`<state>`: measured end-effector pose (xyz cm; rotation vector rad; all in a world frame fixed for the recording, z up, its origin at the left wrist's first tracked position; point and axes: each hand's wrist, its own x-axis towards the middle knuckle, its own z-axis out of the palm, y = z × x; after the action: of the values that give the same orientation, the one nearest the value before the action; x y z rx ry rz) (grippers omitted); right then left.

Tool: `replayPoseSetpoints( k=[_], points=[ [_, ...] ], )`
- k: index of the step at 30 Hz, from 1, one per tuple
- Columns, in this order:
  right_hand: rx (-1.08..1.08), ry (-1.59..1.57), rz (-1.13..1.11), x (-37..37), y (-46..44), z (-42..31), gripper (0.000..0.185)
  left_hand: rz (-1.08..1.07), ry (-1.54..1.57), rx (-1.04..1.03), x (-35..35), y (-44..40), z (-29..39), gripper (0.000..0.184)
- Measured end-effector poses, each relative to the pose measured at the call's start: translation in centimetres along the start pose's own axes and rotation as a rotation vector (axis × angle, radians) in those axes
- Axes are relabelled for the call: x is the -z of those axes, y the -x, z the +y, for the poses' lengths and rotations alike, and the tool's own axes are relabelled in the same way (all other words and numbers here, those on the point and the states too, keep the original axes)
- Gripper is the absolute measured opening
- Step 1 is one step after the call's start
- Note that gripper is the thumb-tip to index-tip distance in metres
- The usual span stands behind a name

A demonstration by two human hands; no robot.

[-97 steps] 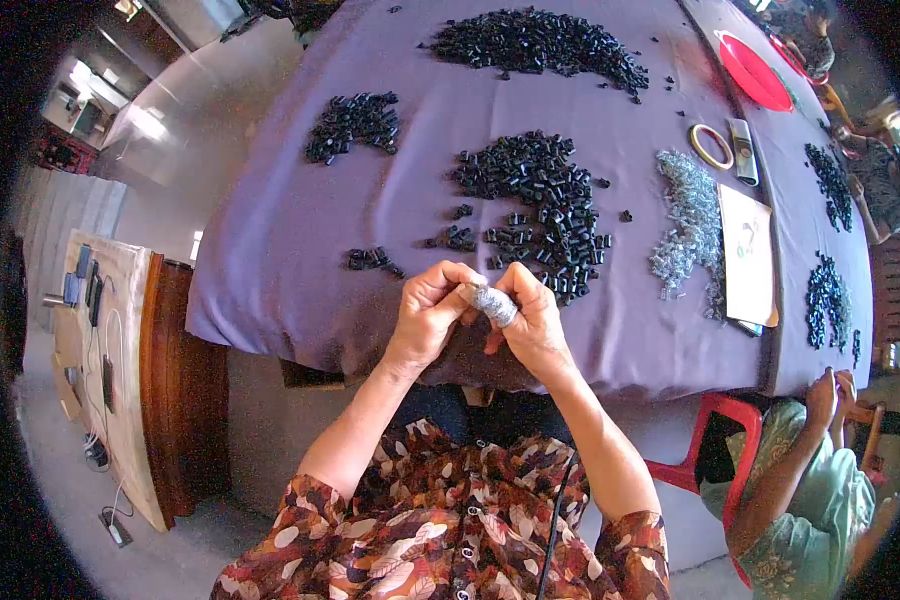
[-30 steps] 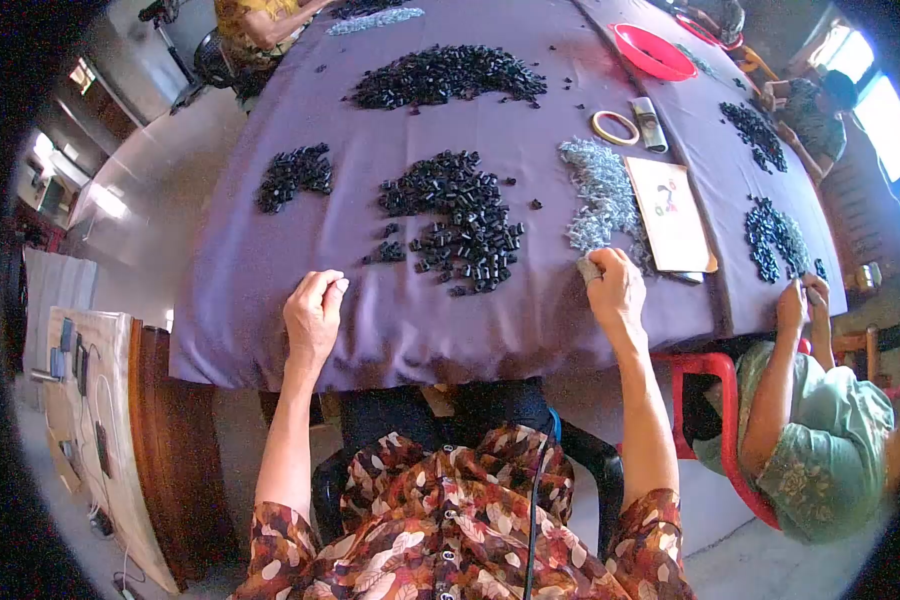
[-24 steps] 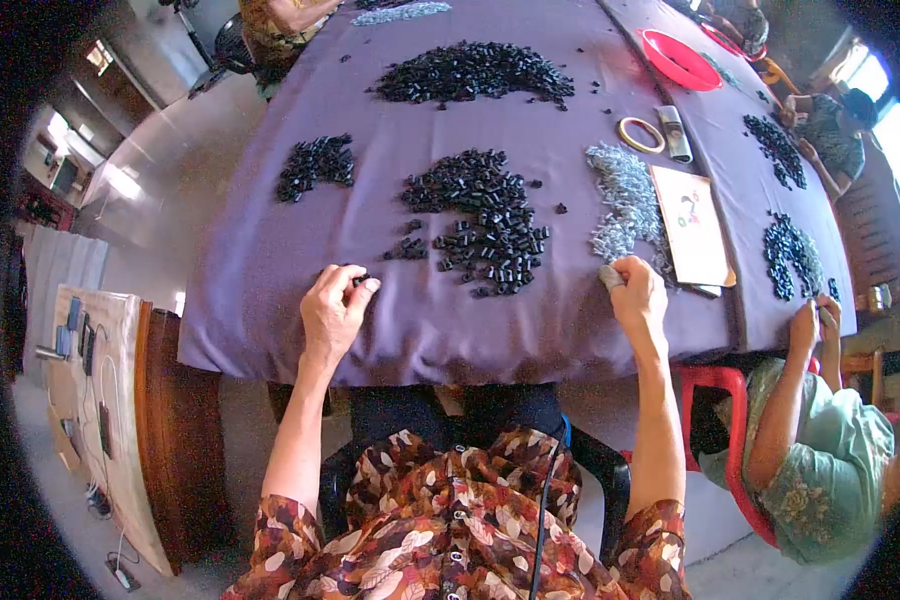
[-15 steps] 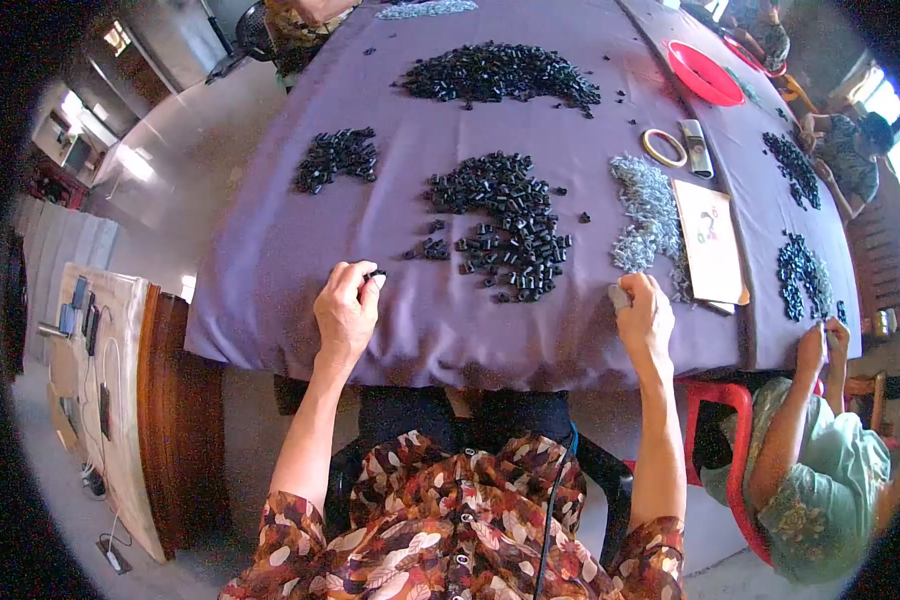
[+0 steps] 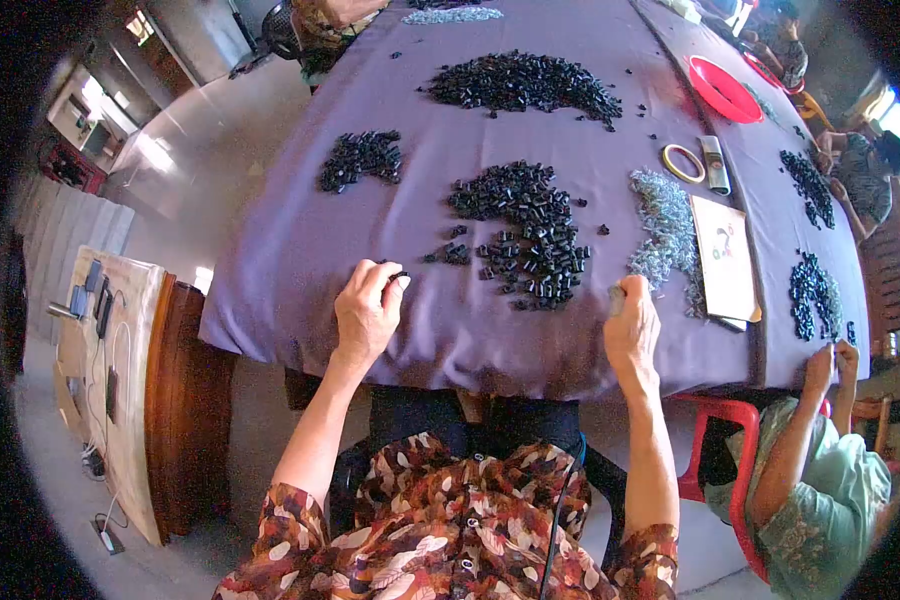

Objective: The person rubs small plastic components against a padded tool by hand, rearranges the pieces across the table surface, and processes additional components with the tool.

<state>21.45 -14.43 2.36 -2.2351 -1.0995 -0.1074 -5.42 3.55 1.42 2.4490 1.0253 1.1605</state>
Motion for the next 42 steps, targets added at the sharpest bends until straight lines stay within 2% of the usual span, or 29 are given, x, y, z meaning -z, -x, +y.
replayPoseSetpoints(
  k=[5, 13, 19, 23, 27, 34, 37, 40, 42],
  points=[
    [0.103, -0.25, 0.051, -1.6, -0.8, -0.8, 0.014, -0.019, -0.026, -0.106, -0.3, -1.5, 1.7, 0.009],
    [0.066, -0.321, 0.042, -2.1, -0.4, -0.5, 0.025, -0.168, -0.127, -0.116, -3.9, -3.2, 1.4, 0.007],
    [0.123, -0.323, 0.05, -2.2, -0.5, -0.3, 0.025, -0.215, 0.124, -0.193, -4.3, -3.5, 1.9, 0.004],
    [0.135, -0.317, 0.053, -2.1, -0.5, -0.5, 0.024, -0.248, 0.23, -0.111, -4.6, -3.8, 2.7, 0.005],
    [0.132, -0.321, 0.045, -2.0, -0.6, -0.6, 0.024, -0.183, 0.139, -0.031, -4.8, -6.0, 1.9, 0.009],
    [0.087, -0.328, 0.004, -1.9, -0.7, -0.7, 0.025, -0.298, 0.09, -0.077, -7.0, -7.6, 0.4, 0.013],
    [0.105, -0.342, 0.01, -1.8, -0.7, -0.9, 0.024, -0.356, 0.142, -0.02, -7.2, -7.9, 0.4, 0.018],
    [0.092, -0.34, 0.006, -2.0, -0.7, -0.8, 0.024, -0.397, 0.319, 0.108, -6.6, -8.1, 0.2, 0.02],
    [0.104, -0.336, 0.018, -2.1, -0.8, -0.6, 0.024, -0.362, 0.368, 0.143, -6.1, -7.9, -0.4, 0.021]
  ],
)
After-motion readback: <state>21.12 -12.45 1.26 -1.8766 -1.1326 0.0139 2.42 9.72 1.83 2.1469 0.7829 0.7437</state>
